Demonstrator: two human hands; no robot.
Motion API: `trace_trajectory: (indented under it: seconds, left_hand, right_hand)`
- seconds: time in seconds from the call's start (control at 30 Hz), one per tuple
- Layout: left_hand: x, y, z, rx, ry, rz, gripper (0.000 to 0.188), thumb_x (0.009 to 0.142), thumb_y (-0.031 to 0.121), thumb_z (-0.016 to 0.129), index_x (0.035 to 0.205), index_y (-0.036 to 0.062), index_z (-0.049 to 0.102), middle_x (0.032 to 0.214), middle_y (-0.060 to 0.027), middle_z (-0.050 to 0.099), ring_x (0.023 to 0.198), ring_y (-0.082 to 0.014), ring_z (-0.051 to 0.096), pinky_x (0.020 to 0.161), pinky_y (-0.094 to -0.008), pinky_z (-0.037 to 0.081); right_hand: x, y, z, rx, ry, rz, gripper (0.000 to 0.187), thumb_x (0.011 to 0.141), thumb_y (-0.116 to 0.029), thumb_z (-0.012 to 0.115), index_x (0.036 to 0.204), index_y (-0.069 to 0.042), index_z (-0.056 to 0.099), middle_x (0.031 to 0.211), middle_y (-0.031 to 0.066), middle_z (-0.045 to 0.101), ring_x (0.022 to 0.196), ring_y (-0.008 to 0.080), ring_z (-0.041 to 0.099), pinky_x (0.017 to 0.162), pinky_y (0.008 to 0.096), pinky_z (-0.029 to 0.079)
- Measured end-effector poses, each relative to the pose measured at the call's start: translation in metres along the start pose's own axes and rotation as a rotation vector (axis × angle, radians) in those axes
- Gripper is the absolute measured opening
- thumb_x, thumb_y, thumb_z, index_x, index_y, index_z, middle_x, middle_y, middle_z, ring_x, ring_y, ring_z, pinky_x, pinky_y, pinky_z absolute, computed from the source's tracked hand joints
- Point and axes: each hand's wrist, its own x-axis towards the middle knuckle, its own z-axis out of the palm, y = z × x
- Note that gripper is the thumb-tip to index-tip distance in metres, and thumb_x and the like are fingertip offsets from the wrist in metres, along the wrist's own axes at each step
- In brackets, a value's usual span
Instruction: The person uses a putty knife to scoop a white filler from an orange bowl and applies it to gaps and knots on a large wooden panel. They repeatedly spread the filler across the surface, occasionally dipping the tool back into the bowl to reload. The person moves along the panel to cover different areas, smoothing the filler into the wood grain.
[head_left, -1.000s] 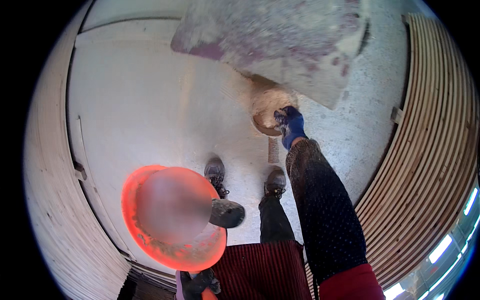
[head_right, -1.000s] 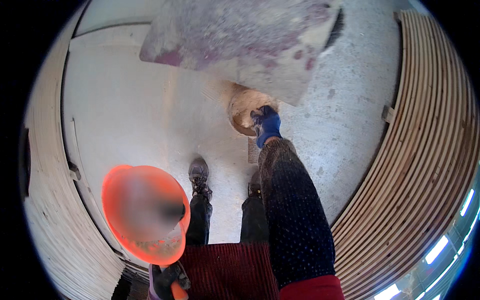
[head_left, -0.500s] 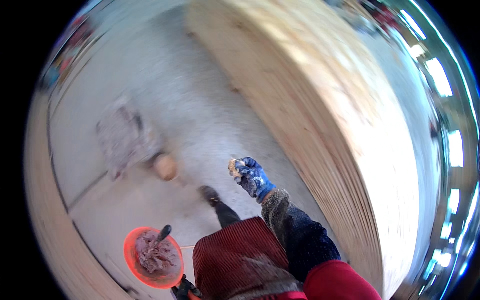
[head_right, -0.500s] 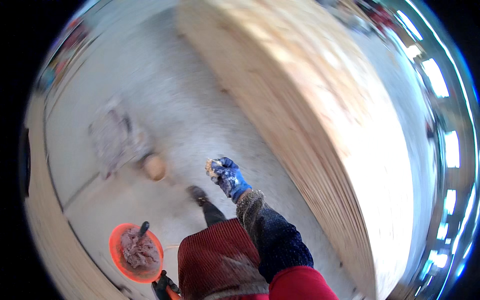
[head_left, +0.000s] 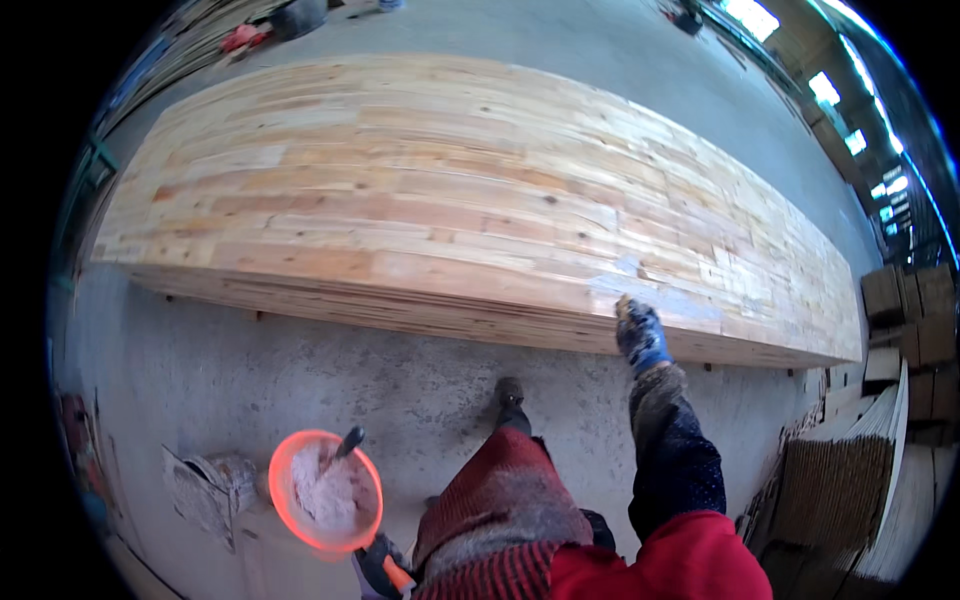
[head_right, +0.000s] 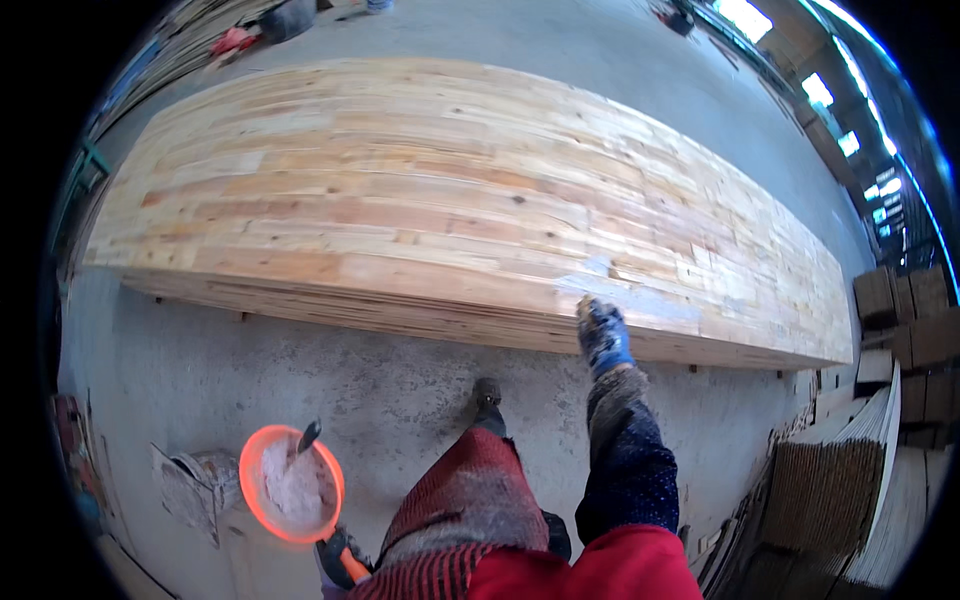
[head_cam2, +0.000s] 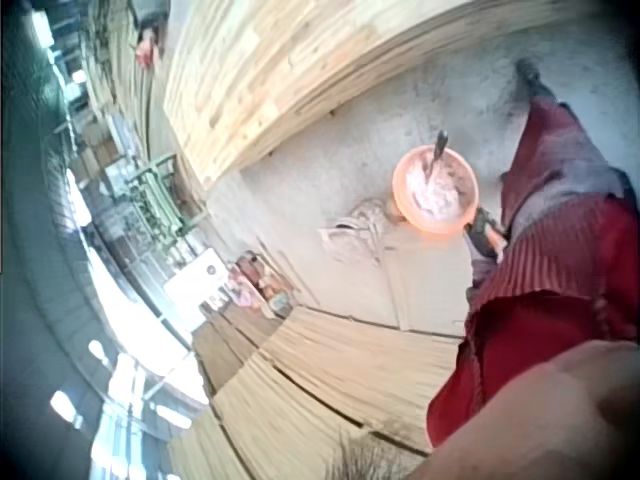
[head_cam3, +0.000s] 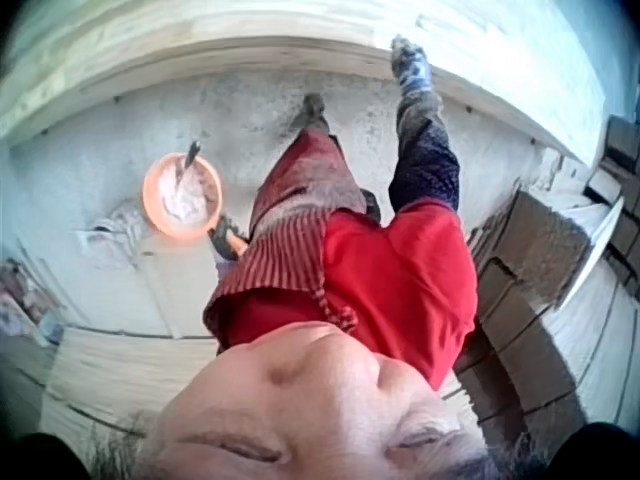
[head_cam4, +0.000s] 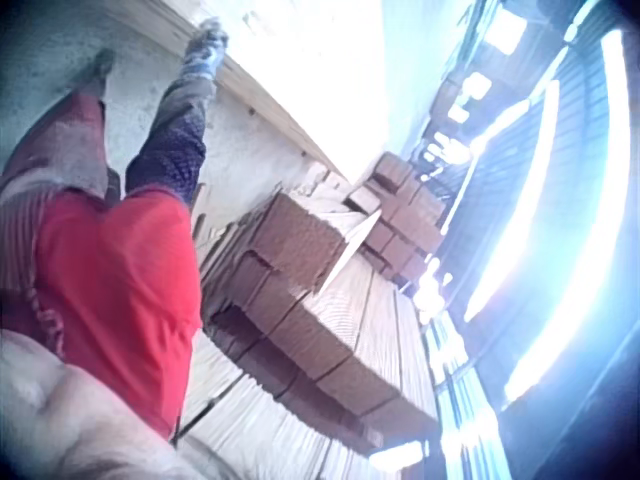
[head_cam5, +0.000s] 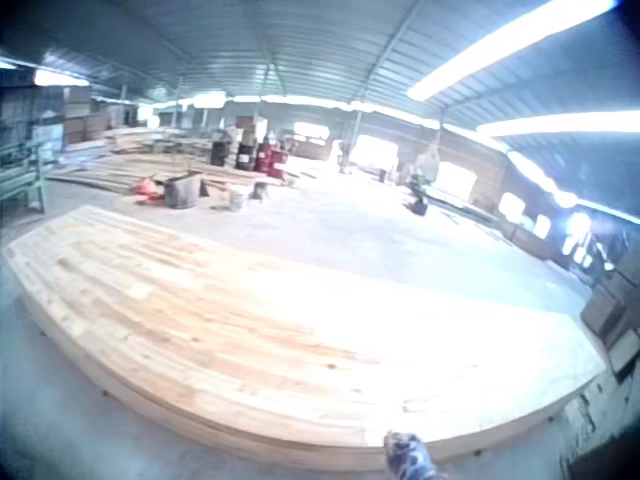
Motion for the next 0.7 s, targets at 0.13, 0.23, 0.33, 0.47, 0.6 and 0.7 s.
trace_trajectory:
  seconds: [0.13,0.23,0.33,0.47,0.6,0.7]
  left_hand:
    - [-0.039,0.111,0.124,0.114,-0.171,-0.177,0.02,0.084,0.015,0.063,0.101,0.0085,0.053,0.067,-0.0035,0.05,0.052,-0.0158,0.052,0.045,-0.0327,0.046]
    - [-0.033,0.145,0.173,0.057,-0.234,-0.245,0.02,0.084,0.011,0.062,0.101,0.0064,0.052,0.07,-0.0061,0.052,0.053,-0.0181,0.054,0.047,-0.0341,0.048]
    - [-0.048,0.167,0.205,0.094,-0.288,-0.305,0.021,0.085,0.012,0.061,0.102,0.0051,0.051,0.072,-0.0081,0.053,0.054,-0.0199,0.055,0.047,-0.0352,0.049]
    - [-0.003,0.182,0.27,0.285,-0.403,-0.266,0.018,0.086,0.012,0.06,0.099,0.0051,0.05,0.072,-0.008,0.053,0.054,-0.0198,0.055,0.047,-0.035,0.049]
    - [0.02,0.207,0.312,0.359,-0.46,-0.286,0.016,0.084,0.012,0.06,0.096,0.0053,0.051,0.071,-0.0058,0.053,0.054,-0.0174,0.055,0.047,-0.0324,0.049]
    - [0.049,0.213,0.305,0.366,-0.448,-0.276,0.019,0.083,0.013,0.061,0.098,0.0052,0.052,0.071,-0.0055,0.052,0.054,-0.0163,0.055,0.047,-0.0312,0.049]
  right_hand:
    - [0.009,0.027,-0.042,1.459,0.429,1.019,0.006,0.088,-0.008,0.064,0.086,-0.011,0.059,0.073,0.0029,0.063,0.061,0.0138,0.058,0.048,0.0241,0.044]
    - [0.024,0.007,-0.021,1.399,0.186,0.967,0.013,0.087,-0.008,0.067,0.084,-0.013,0.055,0.065,0.0,0.057,0.05,0.0108,0.051,0.042,0.0251,0.04]
    - [0.025,-0.051,-0.021,1.324,0.071,1.092,0.012,0.088,-0.011,0.067,0.086,-0.013,0.056,0.062,-0.0005,0.055,0.046,0.0113,0.048,0.042,0.0255,0.038]
    - [0.049,-0.012,-0.004,1.387,0.177,1.059,0.01,0.088,-0.013,0.066,0.085,-0.013,0.057,0.062,-0.0014,0.053,0.048,0.0112,0.048,0.044,0.0265,0.039]
    - [0.03,0.04,-0.013,1.372,0.27,1.08,0.007,0.088,-0.012,0.068,0.088,-0.012,0.06,0.063,-0.0018,0.054,0.049,0.0105,0.048,0.044,0.0262,0.04]
    - [0.046,-0.029,0.007,1.439,0.159,1.204,0.007,0.087,-0.012,0.071,0.09,-0.011,0.064,0.067,0.001,0.06,0.052,0.013,0.054,0.046,0.0282,0.044]
